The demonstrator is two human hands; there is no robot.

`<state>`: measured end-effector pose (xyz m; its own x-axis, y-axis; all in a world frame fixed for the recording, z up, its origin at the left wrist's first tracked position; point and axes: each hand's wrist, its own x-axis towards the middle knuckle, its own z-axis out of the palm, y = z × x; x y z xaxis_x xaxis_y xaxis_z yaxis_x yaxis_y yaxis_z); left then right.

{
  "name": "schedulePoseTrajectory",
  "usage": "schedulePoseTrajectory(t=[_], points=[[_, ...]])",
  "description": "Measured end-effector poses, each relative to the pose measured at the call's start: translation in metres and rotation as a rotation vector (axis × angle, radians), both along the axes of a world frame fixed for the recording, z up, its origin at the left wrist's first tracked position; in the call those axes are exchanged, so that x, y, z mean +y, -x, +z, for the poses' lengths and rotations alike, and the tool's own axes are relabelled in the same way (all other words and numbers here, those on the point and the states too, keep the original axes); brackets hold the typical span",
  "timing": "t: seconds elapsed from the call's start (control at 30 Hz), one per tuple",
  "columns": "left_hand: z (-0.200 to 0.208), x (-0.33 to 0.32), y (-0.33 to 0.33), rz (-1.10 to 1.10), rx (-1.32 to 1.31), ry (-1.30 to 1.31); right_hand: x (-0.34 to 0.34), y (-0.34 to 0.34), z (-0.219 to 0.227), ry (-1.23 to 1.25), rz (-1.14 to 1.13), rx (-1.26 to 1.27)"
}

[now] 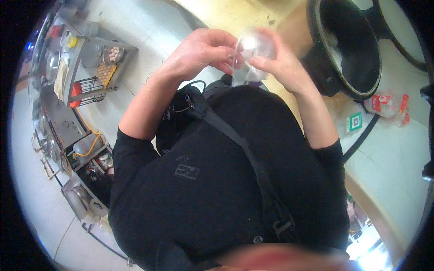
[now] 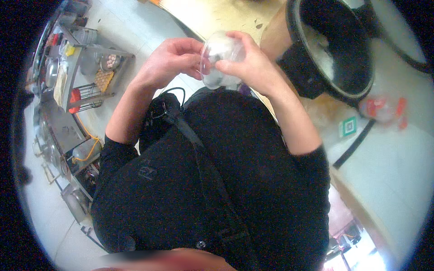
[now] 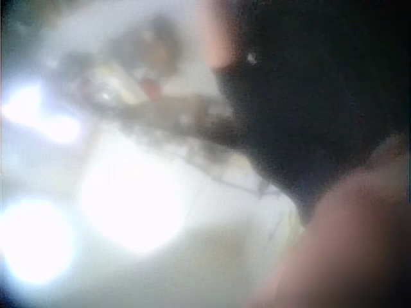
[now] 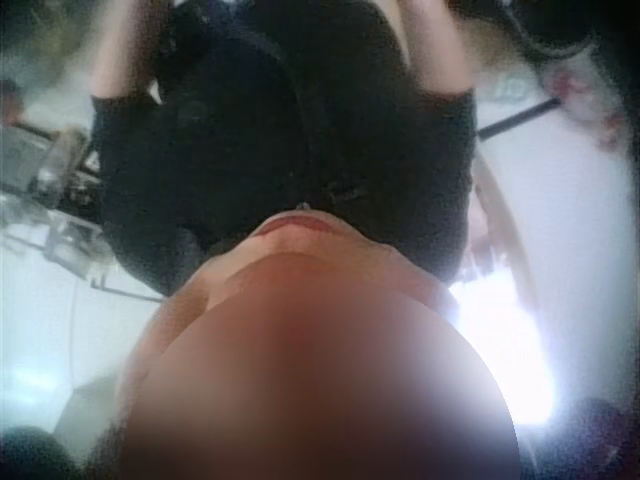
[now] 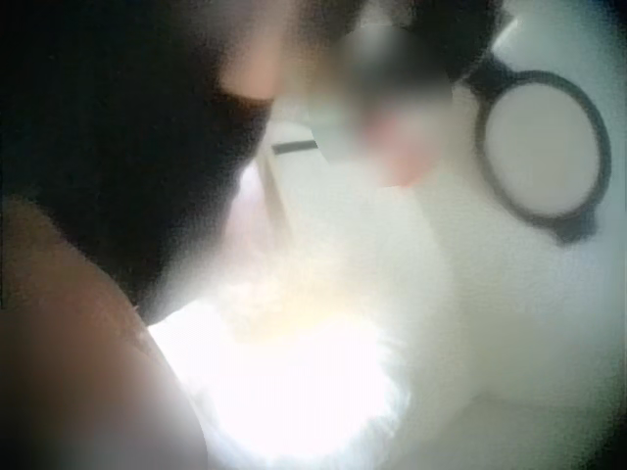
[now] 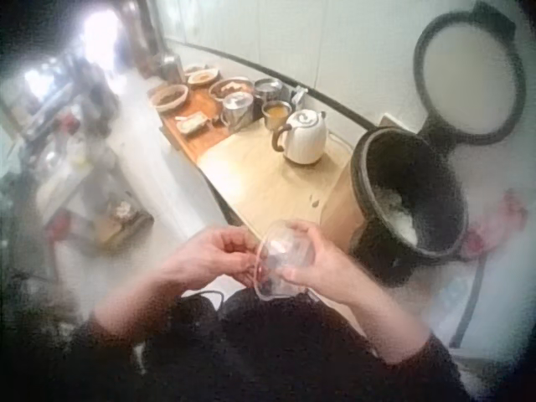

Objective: The person stir-fries rice in a wok using a spatula and ladle, then transfers the cooked rice into a container. The person then scoops rice from a rice cooker into a plastic container and seals it.

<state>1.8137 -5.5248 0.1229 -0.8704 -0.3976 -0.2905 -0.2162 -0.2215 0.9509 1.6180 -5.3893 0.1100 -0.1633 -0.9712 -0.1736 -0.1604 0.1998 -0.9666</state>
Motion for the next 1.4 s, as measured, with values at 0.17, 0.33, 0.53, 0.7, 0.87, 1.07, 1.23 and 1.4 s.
schedulePoseTrajectory(t=[0.17, 0.33, 0.53, 0.7, 0.87, 1.07, 1.23, 1.4], points=[[-0.019, 0.006, -0.010, 0.007, -0.035, -0.093, 0.004, -0.008, -0.027, -0.056, 0.005, -0.021], [-0.031, 0.009, -0.009, 0.008, -0.068, -0.126, 0.008, -0.007, -0.040, -0.085, 0.042, 0.041], [-0.035, 0.012, -0.007, 0.032, -0.070, -0.175, 0.009, -0.003, -0.039, -0.072, 0.061, -0.030], [-0.038, 0.014, -0.002, -0.005, -0.075, -0.185, 0.014, -0.002, -0.039, -0.014, 0.071, 0.024], [-0.036, 0.014, 0.002, -0.048, -0.125, -0.113, 0.018, -0.006, -0.034, 0.002, 0.048, 0.204], [-0.023, 0.014, 0.002, 0.009, -0.188, -0.052, 0.017, -0.008, -0.024, 0.013, 0.046, 0.245], [-0.019, 0.008, 0.003, -0.040, -0.141, -0.046, 0.013, -0.008, -0.024, 0.071, -0.001, 0.309], [-0.023, 0.002, 0.004, -0.073, -0.156, -0.027, 0.011, -0.006, -0.024, 0.062, 0.006, 0.373]])
